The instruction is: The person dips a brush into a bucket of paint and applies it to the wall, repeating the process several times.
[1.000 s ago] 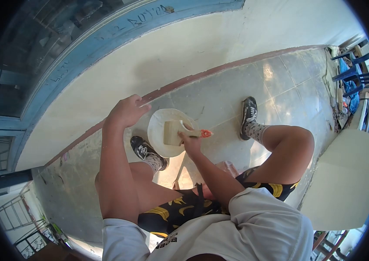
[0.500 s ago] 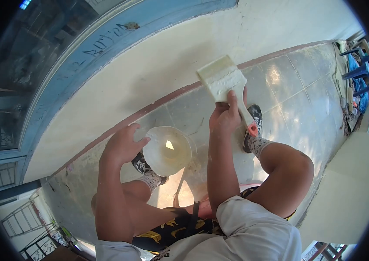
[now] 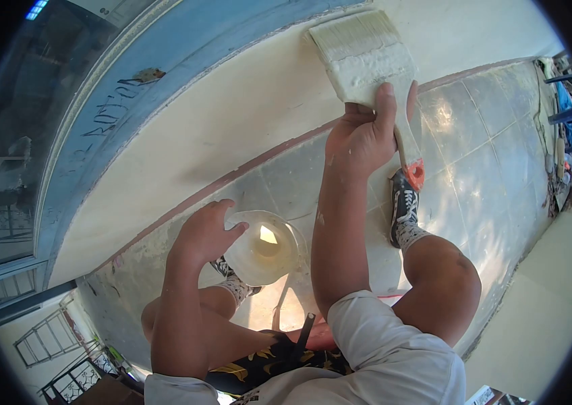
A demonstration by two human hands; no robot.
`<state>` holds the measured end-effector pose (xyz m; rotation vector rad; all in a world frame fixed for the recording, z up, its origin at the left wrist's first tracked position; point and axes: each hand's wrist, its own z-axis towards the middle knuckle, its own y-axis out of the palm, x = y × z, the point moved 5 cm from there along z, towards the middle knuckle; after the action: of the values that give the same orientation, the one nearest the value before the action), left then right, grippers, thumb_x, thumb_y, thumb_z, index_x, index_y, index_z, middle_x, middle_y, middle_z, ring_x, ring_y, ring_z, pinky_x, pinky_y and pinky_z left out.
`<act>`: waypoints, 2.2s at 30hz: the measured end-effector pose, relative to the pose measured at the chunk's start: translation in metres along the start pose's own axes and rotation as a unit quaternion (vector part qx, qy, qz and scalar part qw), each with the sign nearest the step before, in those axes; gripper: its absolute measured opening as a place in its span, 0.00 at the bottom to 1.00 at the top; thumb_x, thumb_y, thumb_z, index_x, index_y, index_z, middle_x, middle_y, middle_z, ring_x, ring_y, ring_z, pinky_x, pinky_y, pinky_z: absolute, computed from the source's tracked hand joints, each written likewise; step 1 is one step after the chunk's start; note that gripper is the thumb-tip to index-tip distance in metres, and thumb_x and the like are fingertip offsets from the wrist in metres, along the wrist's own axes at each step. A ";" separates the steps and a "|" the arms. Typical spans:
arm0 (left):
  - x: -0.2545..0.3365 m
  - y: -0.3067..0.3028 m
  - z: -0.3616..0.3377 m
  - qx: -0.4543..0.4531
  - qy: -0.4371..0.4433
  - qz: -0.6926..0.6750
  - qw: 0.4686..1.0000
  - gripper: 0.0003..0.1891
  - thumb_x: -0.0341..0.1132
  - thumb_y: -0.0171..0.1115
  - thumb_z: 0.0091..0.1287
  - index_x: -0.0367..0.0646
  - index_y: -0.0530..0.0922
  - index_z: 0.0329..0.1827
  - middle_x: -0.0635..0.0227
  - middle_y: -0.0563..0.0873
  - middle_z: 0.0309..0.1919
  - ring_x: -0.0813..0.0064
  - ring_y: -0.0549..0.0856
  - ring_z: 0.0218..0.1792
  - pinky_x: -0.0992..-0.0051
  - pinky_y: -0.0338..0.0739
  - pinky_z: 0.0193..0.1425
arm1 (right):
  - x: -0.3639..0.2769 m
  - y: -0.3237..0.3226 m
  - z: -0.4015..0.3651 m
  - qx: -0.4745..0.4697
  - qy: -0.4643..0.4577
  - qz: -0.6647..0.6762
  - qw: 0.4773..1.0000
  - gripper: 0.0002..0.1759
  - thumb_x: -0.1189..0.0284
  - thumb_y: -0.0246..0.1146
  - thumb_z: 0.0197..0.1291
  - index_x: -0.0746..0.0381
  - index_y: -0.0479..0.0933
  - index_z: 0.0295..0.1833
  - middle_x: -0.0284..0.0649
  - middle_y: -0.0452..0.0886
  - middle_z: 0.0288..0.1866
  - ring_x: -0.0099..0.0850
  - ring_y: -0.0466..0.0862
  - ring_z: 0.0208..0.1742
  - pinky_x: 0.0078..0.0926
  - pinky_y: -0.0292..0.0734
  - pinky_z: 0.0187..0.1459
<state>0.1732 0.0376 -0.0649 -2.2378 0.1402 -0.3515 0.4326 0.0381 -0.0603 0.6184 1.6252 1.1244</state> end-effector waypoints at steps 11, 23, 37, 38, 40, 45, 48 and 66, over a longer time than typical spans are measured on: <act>0.002 0.002 0.017 -0.006 0.007 0.015 1.000 0.28 0.46 0.63 0.61 0.37 0.74 0.59 0.52 0.79 0.57 0.57 0.79 0.56 0.65 0.72 0.60 | -0.002 -0.006 0.002 0.005 0.010 0.029 1.000 0.37 0.78 0.57 0.62 0.73 0.49 0.73 0.51 0.71 0.60 0.34 0.77 0.56 0.29 0.75 0.54; 0.006 0.006 0.017 -0.012 0.002 0.017 1.000 0.28 0.47 0.63 0.62 0.38 0.73 0.60 0.52 0.78 0.57 0.57 0.78 0.57 0.65 0.72 0.60 | -0.003 0.004 0.000 0.004 0.005 0.014 1.000 0.36 0.78 0.57 0.63 0.73 0.49 0.73 0.52 0.71 0.60 0.35 0.77 0.56 0.29 0.76 0.54; 0.005 0.004 0.018 -0.015 -0.003 0.024 1.000 0.28 0.48 0.62 0.63 0.38 0.72 0.61 0.53 0.77 0.59 0.57 0.78 0.58 0.65 0.71 0.61 | 0.002 0.000 -0.007 0.015 -0.003 -0.034 0.999 0.35 0.78 0.56 0.64 0.72 0.49 0.72 0.51 0.70 0.60 0.34 0.76 0.56 0.30 0.76 0.54; 0.004 0.004 0.018 -0.018 -0.003 0.024 1.000 0.28 0.48 0.62 0.63 0.38 0.72 0.61 0.53 0.77 0.59 0.57 0.77 0.58 0.65 0.71 0.62 | 0.003 -0.002 -0.009 0.012 0.003 -0.057 0.998 0.34 0.77 0.55 0.64 0.70 0.50 0.73 0.50 0.70 0.60 0.34 0.76 0.56 0.32 0.76 0.55; 0.003 0.004 0.017 -0.020 -0.006 0.020 1.000 0.28 0.48 0.62 0.63 0.39 0.72 0.61 0.53 0.77 0.59 0.58 0.77 0.59 0.65 0.70 0.63 | -0.004 0.002 -0.008 0.007 -0.008 -0.028 1.000 0.34 0.78 0.56 0.64 0.72 0.50 0.72 0.51 0.71 0.59 0.34 0.77 0.55 0.30 0.77 0.53; 0.006 0.004 0.015 -0.015 -0.012 0.023 1.000 0.28 0.47 0.62 0.63 0.39 0.72 0.62 0.53 0.77 0.59 0.58 0.76 0.60 0.66 0.69 0.64 | -0.004 0.009 -0.011 0.014 0.000 0.000 1.000 0.35 0.79 0.57 0.64 0.73 0.50 0.72 0.53 0.71 0.59 0.35 0.78 0.55 0.28 0.77 0.52; 0.003 0.005 0.018 -0.015 -0.001 0.015 1.000 0.28 0.47 0.62 0.63 0.39 0.72 0.61 0.53 0.77 0.59 0.58 0.76 0.60 0.66 0.69 0.64 | 0.001 0.005 -0.013 0.010 0.004 -0.059 0.998 0.34 0.77 0.55 0.64 0.70 0.50 0.72 0.49 0.70 0.59 0.33 0.76 0.55 0.31 0.76 0.53; 0.008 0.004 0.016 -0.032 -0.017 0.012 0.999 0.28 0.48 0.61 0.64 0.40 0.72 0.62 0.54 0.76 0.60 0.58 0.75 0.61 0.65 0.68 0.65 | -0.006 0.014 -0.011 0.026 -0.001 -0.020 0.999 0.35 0.79 0.58 0.62 0.73 0.50 0.72 0.52 0.71 0.58 0.35 0.78 0.54 0.29 0.78 0.52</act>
<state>0.1854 0.0457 -0.0762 -2.3031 0.1617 -0.2990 0.4225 0.0345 -0.0447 0.6171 1.6619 1.0541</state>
